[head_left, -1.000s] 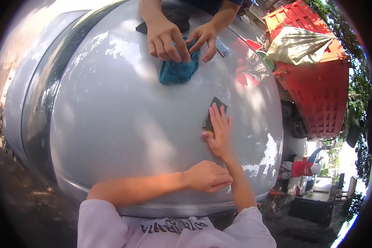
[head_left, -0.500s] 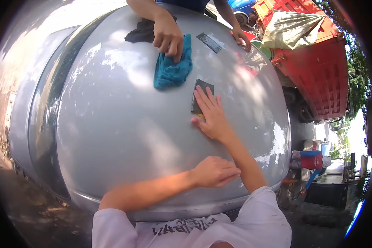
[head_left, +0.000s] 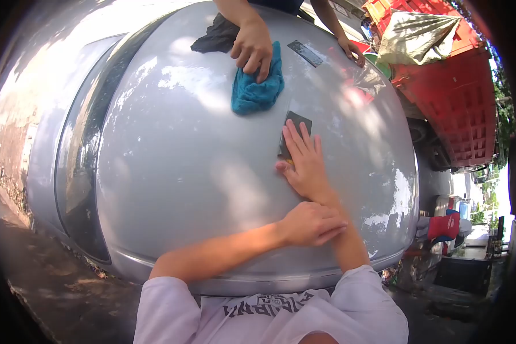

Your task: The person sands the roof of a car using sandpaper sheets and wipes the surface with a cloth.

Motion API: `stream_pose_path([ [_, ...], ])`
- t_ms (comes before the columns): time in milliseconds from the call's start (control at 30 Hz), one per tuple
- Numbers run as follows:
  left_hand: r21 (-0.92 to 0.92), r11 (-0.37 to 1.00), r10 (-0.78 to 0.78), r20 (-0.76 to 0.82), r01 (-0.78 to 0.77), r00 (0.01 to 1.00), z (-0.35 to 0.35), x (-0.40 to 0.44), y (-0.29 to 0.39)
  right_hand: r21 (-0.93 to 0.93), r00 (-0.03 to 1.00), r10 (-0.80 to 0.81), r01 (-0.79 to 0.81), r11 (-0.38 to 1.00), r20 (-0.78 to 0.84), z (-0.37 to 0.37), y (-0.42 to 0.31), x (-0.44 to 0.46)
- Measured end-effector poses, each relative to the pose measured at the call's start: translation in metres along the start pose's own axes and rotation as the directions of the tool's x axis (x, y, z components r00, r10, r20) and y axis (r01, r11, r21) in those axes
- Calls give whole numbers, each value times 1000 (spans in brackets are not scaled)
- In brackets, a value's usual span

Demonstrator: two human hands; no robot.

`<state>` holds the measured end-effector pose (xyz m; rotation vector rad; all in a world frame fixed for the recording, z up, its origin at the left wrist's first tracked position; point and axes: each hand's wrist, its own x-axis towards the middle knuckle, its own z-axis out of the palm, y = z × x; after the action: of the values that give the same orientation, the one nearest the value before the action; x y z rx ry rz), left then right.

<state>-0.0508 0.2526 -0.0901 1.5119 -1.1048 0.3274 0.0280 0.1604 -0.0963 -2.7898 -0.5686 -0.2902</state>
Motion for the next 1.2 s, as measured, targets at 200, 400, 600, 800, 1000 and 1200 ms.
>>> stream_pose_path([
  [200, -36, 999, 25, 89, -22, 996, -4, -7, 14, 67, 965, 262, -261, 963, 5, -20, 82, -40],
  [400, 24, 997, 75, 133, -79, 988, -8, -3, 7, -61, 836, 547, -548, 834, -32, 1, 93, 4],
  [600, -71, 995, 83, 118, -75, 989, -1, -5, 12, -32, 995, 99, -98, 995, 22, -7, 11, -8],
  [800, -60, 997, 56, 173, -46, 983, -1, -5, 12, -81, 859, 512, -508, 857, 28, 1, 163, 103],
  [1000, 30, 1000, -13, 155, 8, 988, -8, 2, 6, -101, 829, 559, -557, 824, -15, 14, 151, 125],
  [1200, 11, 1000, 0, 151, -1, 989, -2, 0, 2, -61, 886, 458, -462, 885, -68, 15, 143, 103],
])
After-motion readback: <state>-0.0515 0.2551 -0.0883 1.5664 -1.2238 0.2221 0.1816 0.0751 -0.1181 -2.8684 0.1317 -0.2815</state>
